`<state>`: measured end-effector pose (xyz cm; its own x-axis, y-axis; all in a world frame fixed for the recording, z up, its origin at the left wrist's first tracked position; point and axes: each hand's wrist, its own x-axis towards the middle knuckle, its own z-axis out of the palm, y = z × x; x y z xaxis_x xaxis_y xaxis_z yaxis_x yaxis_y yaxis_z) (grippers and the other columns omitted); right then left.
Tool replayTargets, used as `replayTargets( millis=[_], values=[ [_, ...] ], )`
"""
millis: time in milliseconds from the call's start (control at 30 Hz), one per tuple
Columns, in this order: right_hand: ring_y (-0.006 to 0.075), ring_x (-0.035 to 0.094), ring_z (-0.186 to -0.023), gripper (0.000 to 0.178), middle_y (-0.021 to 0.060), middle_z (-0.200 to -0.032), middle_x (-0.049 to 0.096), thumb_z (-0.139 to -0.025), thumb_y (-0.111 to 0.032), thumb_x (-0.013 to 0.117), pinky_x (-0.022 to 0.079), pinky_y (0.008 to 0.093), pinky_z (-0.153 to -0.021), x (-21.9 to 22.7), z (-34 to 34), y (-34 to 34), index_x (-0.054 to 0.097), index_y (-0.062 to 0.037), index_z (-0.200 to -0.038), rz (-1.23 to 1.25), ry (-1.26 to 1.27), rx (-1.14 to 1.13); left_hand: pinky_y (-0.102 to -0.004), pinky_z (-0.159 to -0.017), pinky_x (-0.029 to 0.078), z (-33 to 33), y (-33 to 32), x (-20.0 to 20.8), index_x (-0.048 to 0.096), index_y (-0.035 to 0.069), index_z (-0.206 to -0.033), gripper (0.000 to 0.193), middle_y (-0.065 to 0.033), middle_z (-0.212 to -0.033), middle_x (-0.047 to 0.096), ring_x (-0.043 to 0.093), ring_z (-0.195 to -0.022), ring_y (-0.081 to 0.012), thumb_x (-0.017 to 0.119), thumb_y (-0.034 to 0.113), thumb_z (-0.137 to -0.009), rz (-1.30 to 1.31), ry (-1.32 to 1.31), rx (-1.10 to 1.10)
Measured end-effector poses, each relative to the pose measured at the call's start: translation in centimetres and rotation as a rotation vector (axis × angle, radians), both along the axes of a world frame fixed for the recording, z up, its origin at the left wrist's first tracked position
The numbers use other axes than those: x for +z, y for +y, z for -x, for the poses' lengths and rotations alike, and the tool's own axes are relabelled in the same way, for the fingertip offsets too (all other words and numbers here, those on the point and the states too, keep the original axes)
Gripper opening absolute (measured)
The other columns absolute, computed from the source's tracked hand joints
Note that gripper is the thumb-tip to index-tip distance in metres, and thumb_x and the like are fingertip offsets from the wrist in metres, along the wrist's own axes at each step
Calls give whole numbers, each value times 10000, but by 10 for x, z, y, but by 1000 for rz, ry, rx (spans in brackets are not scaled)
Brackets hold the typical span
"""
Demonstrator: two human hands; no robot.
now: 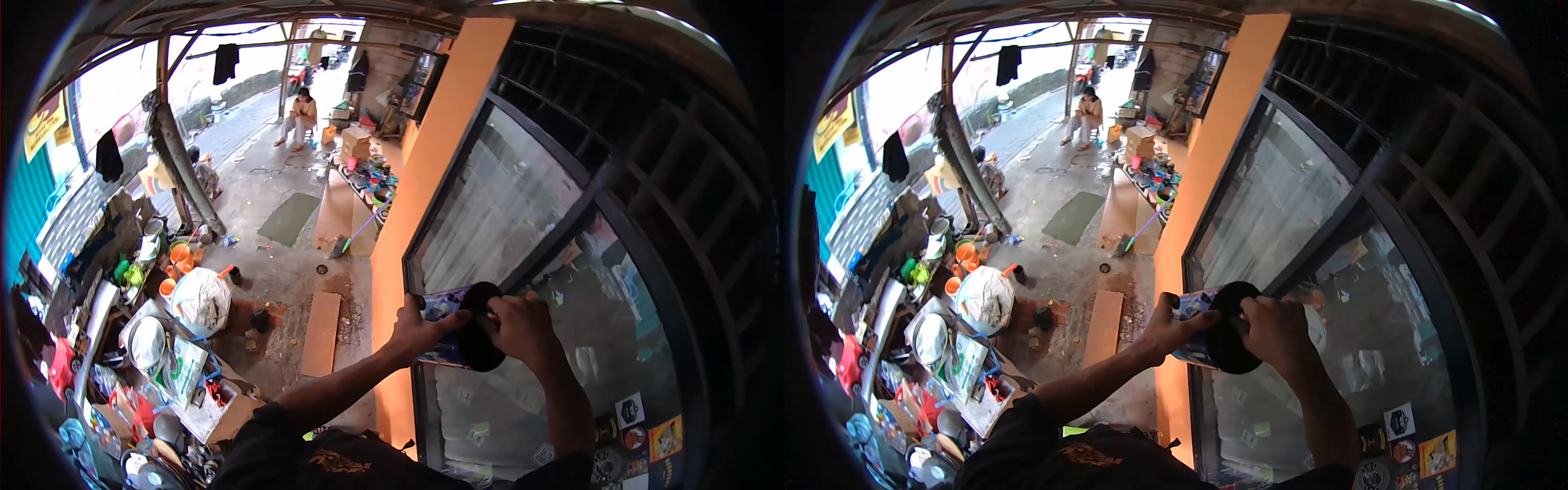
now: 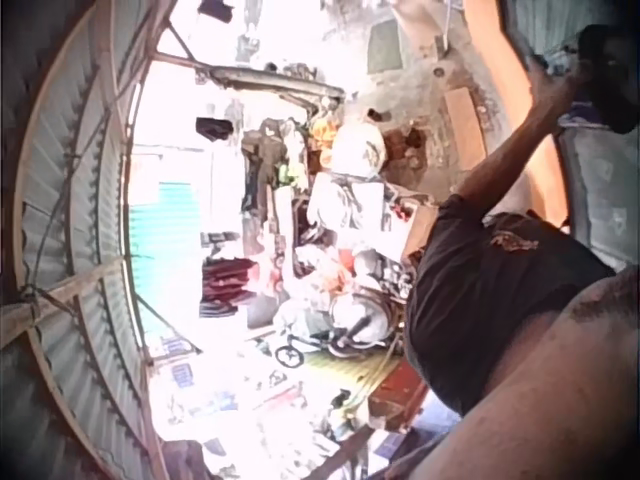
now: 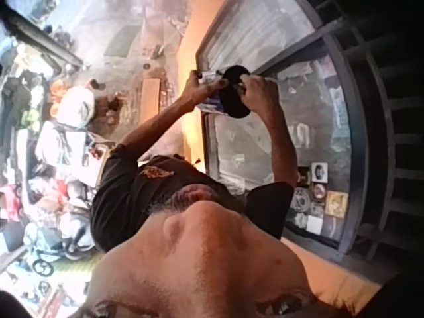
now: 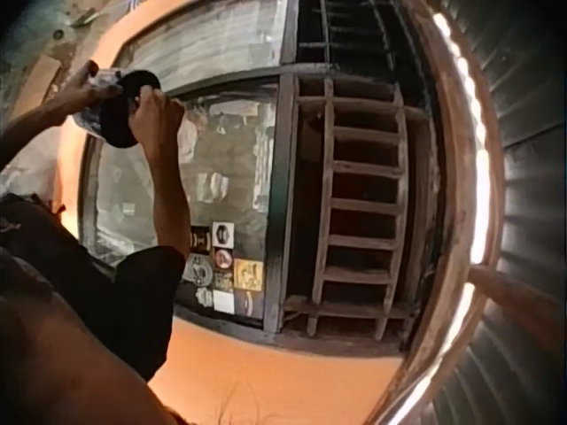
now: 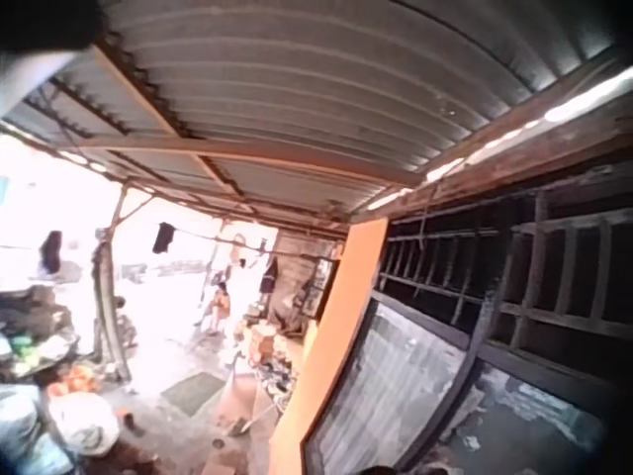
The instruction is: The person paints the wooden slats and metal bars of a window frame with black paint using a brush, while holding a paint container.
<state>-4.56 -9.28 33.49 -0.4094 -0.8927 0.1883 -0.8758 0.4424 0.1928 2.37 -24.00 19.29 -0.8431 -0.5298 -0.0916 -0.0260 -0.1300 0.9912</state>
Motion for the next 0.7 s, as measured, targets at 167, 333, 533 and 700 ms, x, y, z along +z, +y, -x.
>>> replayTargets(
  millis=[167, 333, 533, 700],
  values=[
    [341, 650, -716, 237, 141, -705, 640, -806, -305, 635, 492, 459, -665, 5, 1, 4, 604, -80, -736, -12, -89, 66, -341, -785, 501, -5, -3, 18, 385, -125, -1159, 1021, -222, -1057, 543, 584, -946, -255, 810, 610, -591, -17, 67, -28],
    [346, 661, -732, 210, 156, -725, 652, -809, -276, 604, 512, 477, -673, 19, -6, -3, 630, -73, -764, 8, -83, 40, -317, -818, 478, -5, -4, 36, 400, -77, -1107, 818, -171, -1063, 524, 549, -977, -208, 821, 476, -675, -52, 220, -48],
    [331, 668, -717, 164, 148, -722, 663, -791, -225, 599, 524, 446, -663, 19, -1, 1, 655, -79, -742, -3, 7, -13, -359, -868, 474, -8, -5, 46, 369, -57, -1179, 724, -167, -1106, 517, 554, -1023, -238, 781, 348, -742, -209, 288, -127],
    [307, 686, -690, 150, 147, -715, 676, -731, -169, 587, 539, 409, -656, -6, 2, -3, 700, -73, -707, -204, 85, 41, -417, -919, 437, -2, -5, 28, 301, -55, -1270, 834, -207, -1205, 461, 520, -1098, -274, 775, 370, -731, -252, 255, -193]
  ],
)
